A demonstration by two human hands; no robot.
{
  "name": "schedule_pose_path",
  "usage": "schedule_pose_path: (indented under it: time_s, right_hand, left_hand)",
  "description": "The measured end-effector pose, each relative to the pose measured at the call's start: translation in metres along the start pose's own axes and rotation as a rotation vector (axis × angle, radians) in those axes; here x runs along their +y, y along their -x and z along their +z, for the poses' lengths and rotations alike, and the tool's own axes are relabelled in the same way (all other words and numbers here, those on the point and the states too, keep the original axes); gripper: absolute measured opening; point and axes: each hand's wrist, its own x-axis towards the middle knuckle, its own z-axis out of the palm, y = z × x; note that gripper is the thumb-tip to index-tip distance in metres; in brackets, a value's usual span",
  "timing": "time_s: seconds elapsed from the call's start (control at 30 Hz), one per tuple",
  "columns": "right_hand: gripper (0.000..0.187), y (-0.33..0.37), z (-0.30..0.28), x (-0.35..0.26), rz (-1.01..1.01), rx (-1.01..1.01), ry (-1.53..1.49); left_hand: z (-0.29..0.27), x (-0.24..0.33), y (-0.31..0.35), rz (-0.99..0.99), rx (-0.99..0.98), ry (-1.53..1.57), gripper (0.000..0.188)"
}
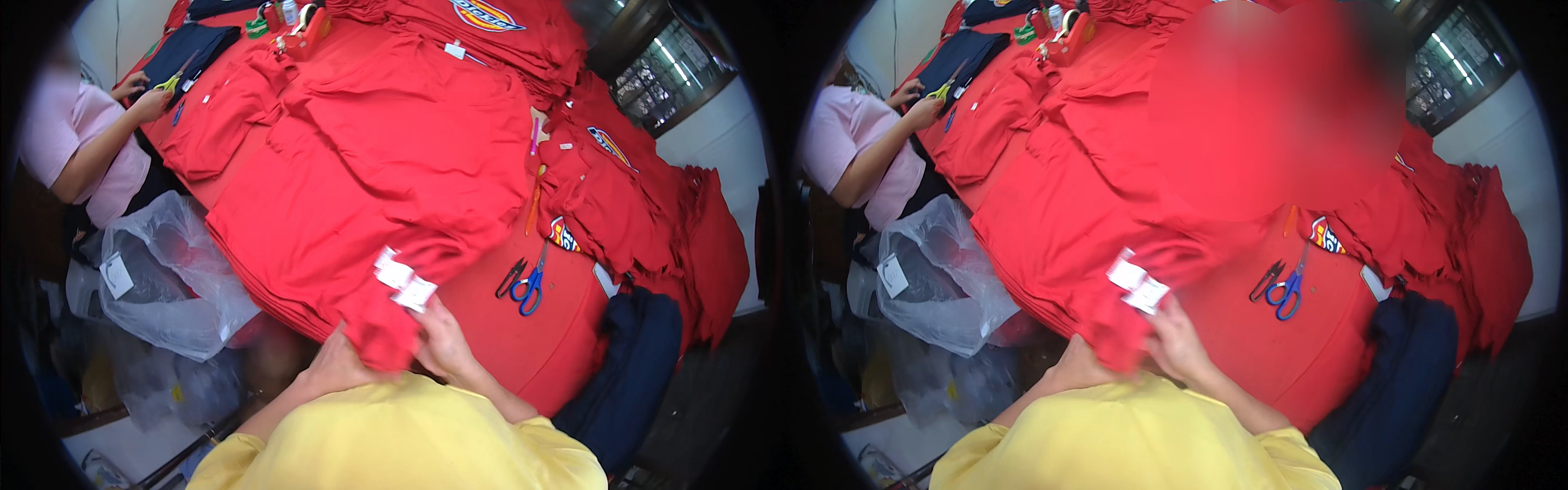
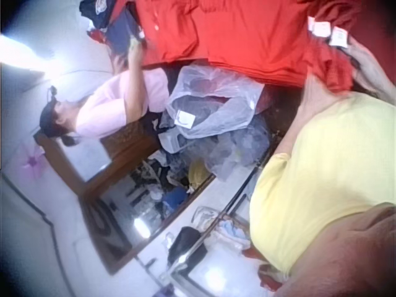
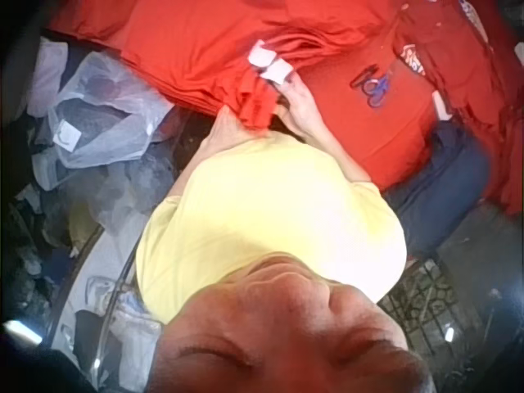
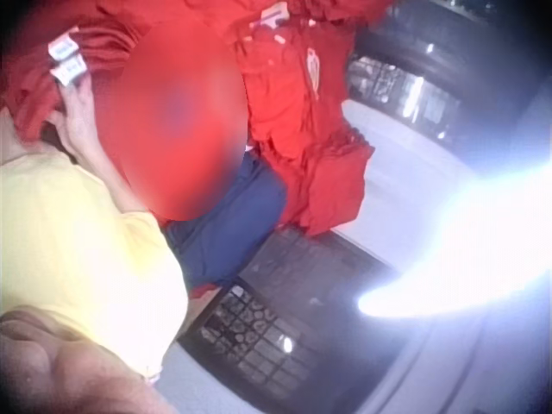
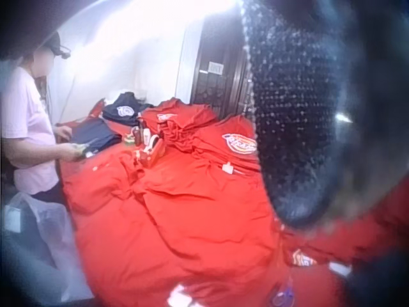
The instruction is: The person processes red shirts by hand, including marking tags with a pen and using scissors to trim thread or tags.
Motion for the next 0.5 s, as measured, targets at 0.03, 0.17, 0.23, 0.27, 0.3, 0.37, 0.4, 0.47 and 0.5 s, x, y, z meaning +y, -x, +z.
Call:
schedule_pose_path:
  time_s: [0.03,0.17,0.23,0.27,0.3,0.37,0.4,0.47,0.5]
  right_hand:
    - [0.044,-0.005,0.011,-0.005,0.014,-0.140,0.072]
    - [0.034,-0.042,0.049,-0.046,-0.808,-0.268,1.238]
    - [0.029,-0.055,0.061,-0.061,-1.271,0.041,1.713]
    - [0.029,-0.067,0.061,-0.063,-1.384,0.167,1.791]
    - [0.030,-0.089,0.051,-0.058,-1.342,0.136,1.857]
    - [0.031,-0.141,0.017,-0.045,-1.241,0.078,1.982]
    - [0.031,-0.151,0.010,-0.044,-1.144,0.024,2.014]
    - [0.032,-0.167,-0.002,-0.048,-0.949,-0.069,2.065]
    - [0.030,-0.166,0.012,-0.077,-0.676,-0.252,1.888]
  left_hand:
    - [0.002,-0.004,-0.003,-0.066,0.173,0.099,0.068]
    - [-0.047,0.010,-0.024,-0.336,0.830,0.379,0.043]
    - [-0.083,-0.001,-0.022,-0.303,0.792,0.475,0.058]
    - [-0.096,-0.024,-0.018,-0.287,0.785,0.590,0.065]
    - [-0.107,-0.037,-0.024,-0.373,0.766,0.588,0.069]
    - [-0.120,-0.070,-0.038,-0.573,0.632,0.229,0.078]
    - [-0.122,-0.079,-0.043,-0.675,0.509,-0.125,0.081]
    - [-0.114,-0.053,-0.056,-0.746,0.472,-0.325,0.079]
    - [-0.113,-0.047,-0.052,-0.511,0.577,-0.611,0.070]
